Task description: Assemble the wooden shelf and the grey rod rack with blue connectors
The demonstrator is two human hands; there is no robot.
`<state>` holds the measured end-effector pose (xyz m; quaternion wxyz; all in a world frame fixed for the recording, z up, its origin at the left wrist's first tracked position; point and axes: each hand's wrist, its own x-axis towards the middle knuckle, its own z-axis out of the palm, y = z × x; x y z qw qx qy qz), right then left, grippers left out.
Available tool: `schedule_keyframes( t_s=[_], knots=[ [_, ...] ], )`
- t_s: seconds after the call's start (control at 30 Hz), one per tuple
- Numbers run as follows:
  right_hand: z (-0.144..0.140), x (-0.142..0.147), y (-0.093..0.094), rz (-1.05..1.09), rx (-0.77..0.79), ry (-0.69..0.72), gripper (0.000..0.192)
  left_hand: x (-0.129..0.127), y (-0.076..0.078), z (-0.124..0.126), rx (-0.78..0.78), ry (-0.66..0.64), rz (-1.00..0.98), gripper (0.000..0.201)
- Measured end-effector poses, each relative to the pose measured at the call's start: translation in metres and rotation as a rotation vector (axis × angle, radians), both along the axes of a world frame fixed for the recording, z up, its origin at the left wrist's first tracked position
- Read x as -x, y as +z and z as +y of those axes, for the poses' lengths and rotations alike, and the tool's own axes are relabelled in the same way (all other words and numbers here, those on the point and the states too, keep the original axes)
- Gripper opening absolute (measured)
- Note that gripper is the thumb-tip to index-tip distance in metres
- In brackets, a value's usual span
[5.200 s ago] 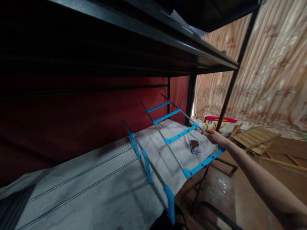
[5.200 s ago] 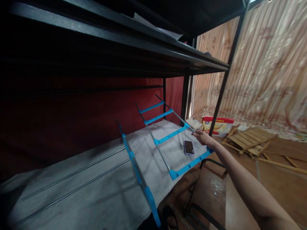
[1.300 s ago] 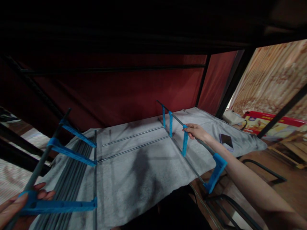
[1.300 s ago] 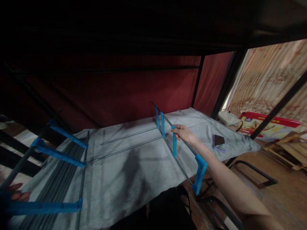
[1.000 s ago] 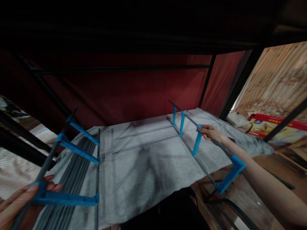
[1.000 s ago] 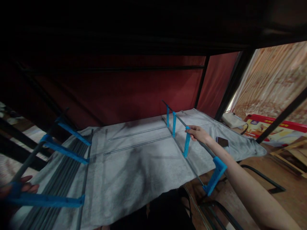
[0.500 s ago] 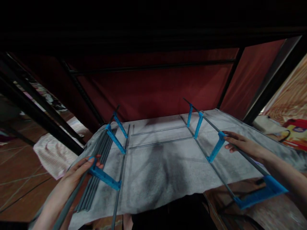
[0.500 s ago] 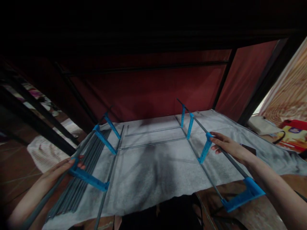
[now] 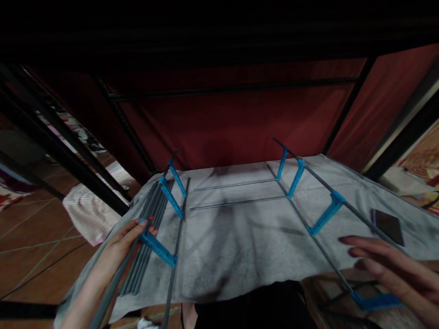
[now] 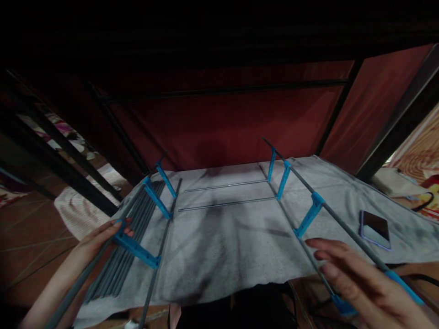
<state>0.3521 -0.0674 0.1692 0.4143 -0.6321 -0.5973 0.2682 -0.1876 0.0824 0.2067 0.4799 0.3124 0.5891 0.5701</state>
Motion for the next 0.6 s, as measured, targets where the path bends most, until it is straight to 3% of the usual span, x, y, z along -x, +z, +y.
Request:
schedule_keyframes(
  t_s=[0.07, 0.13, 0.3, 0.43, 0.6],
  knots=[
    [0.021, 0.053, -0.014, 0.0, -0.027, 0.03, 0.036, 0.003, -0.002, 0.004, 0.001, -0.016, 0.002, 0.033],
    [0.06, 0.096, -0.033, 0.025, -0.05, 0.168, 0.033, 0.005, -0.005, 0.008, -0.01, -0.027, -0.002, 0.036],
    [0.176, 0.168, -0.098, 0.028, -0.145, 0.245, 0.03, 0.013, -0.02, 0.016, -0.027, -0.028, 0.019, 0.043],
    [0.243, 0.223, -0.139, -0.19, -0.18, 0.336, 0.038, 0.016, -0.027, 0.02, -0.016, -0.087, 0.063, 0.047],
    [0.292, 0.277, -0.164, -0.512, -0.052, 0.375, 0.045, 0.016, -0.024, 0.023, -0.007, -0.102, 0.075, 0.051]
  ],
)
